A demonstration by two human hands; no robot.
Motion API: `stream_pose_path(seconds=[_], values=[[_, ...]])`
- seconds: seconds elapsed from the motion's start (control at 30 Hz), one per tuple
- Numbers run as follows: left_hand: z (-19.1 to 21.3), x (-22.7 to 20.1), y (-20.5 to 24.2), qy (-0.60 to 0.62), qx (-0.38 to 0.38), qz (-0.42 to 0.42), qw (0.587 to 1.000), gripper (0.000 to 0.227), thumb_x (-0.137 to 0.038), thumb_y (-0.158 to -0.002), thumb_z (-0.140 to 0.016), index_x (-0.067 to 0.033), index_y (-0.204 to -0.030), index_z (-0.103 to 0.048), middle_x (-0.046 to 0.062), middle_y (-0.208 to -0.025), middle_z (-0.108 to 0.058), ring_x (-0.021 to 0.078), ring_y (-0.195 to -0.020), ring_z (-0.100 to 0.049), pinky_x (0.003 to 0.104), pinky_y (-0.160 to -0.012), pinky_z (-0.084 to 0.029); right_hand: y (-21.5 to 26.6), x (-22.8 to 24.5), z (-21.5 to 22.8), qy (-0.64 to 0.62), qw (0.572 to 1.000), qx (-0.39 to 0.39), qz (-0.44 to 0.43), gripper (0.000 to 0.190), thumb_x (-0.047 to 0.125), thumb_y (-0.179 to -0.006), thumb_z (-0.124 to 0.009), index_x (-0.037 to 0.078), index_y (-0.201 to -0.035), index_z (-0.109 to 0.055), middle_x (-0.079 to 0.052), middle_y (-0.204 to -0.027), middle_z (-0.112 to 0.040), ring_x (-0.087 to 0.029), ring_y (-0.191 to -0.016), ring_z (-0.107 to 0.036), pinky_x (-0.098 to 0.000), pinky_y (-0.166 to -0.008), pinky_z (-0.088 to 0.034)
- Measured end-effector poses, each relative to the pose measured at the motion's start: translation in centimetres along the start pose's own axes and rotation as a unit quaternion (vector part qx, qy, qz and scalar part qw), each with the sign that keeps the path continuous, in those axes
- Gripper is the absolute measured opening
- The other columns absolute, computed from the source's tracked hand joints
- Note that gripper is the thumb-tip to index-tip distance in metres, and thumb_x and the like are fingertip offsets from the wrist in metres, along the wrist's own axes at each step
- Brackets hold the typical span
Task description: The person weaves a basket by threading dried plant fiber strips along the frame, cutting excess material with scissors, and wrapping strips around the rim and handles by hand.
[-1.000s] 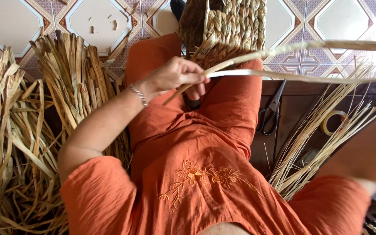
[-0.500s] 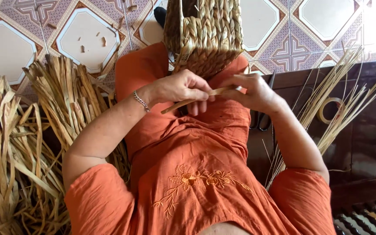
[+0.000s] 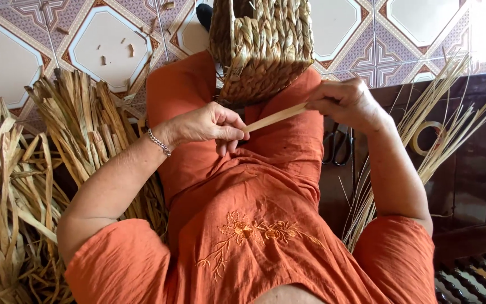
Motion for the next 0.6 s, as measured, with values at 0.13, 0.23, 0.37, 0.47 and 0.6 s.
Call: stream_pose_path(seconds=[0.13, 0.23, 0.37, 0.47, 0.6], values=[[-0.2, -0.1, -0.4, -0.035, -0.033, 0.001, 0.999, 0.024, -0.021, -0.099, -0.066, -0.0009, -0.109, -0.073, 0.005, -0.078, -0.074, 0.0105, -0.069, -0.072, 0.022, -0.061, -0.059, -0.4, -0.5, 0.6, 0.002, 0.999, 0.004, -0.032, 0.010, 0.013, -0.095, -0.076, 0.007, -0.103, -0.078, -0.002, -0.072, -0.072, -0.005, -0.054, -0.061, -0.0244, -0.043, -0.044], [0.0, 1.6, -1.6, 0.018, -0.005, -0.026, 0.999, 0.022, -0.024, -0.102, -0.066, -0.0032, -0.104, -0.071, 0.000, -0.078, -0.070, 0.0069, -0.070, -0.066, 0.021, -0.065, -0.056, 0.2, -1.0, 0.4, -0.012, 0.999, 0.008, -0.036, 0.010, 0.013, -0.093, -0.077, 0.007, -0.101, -0.077, -0.001, -0.076, -0.074, -0.005, -0.055, -0.062, -0.0244, -0.045, -0.045], [0.3, 2.7, -2.3, -0.016, -0.026, -0.028, 0.999, 0.023, -0.026, -0.103, -0.063, -0.0052, -0.099, -0.070, -0.002, -0.079, -0.065, 0.0077, -0.074, -0.059, 0.024, -0.070, -0.052, 0.5, -1.6, 0.1, -0.019, 0.998, 0.014, -0.054, 0.011, 0.014, -0.092, -0.078, 0.007, -0.101, -0.078, -0.002, -0.074, -0.073, -0.007, -0.055, -0.060, -0.0260, -0.046, -0.045], [1.1, 2.6, -2.5, -0.036, -0.097, -0.052, 0.993, 0.018, -0.024, -0.100, -0.061, -0.0090, -0.098, -0.070, -0.001, -0.095, -0.063, 0.0074, -0.091, -0.061, 0.025, -0.083, -0.052, 0.5, -2.0, 0.1, 0.002, 0.999, 0.006, -0.054, 0.012, 0.015, -0.091, -0.078, 0.006, -0.100, -0.077, -0.003, -0.072, -0.073, -0.008, -0.056, -0.061, -0.0270, -0.048, -0.047], [0.4, 1.0, -2.5, -0.062, -0.109, -0.172, 0.977, 0.015, -0.015, -0.101, -0.065, -0.0038, -0.092, -0.071, 0.003, -0.115, -0.052, 0.0111, -0.106, -0.055, 0.027, -0.099, -0.048, 1.0, -3.3, 0.0, 0.117, 0.993, -0.003, -0.029, 0.007, 0.013, -0.098, -0.074, 0.006, -0.099, -0.075, -0.006, -0.081, -0.074, -0.012, -0.063, -0.067, -0.0272, -0.054, -0.054]])
Point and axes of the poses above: each hand's wrist, its own y-axis away from the middle knuckle, its own z-axis out of the back of the hand, x = y × z, the point moved 7 cm from there along -y, towards the middle knuckle
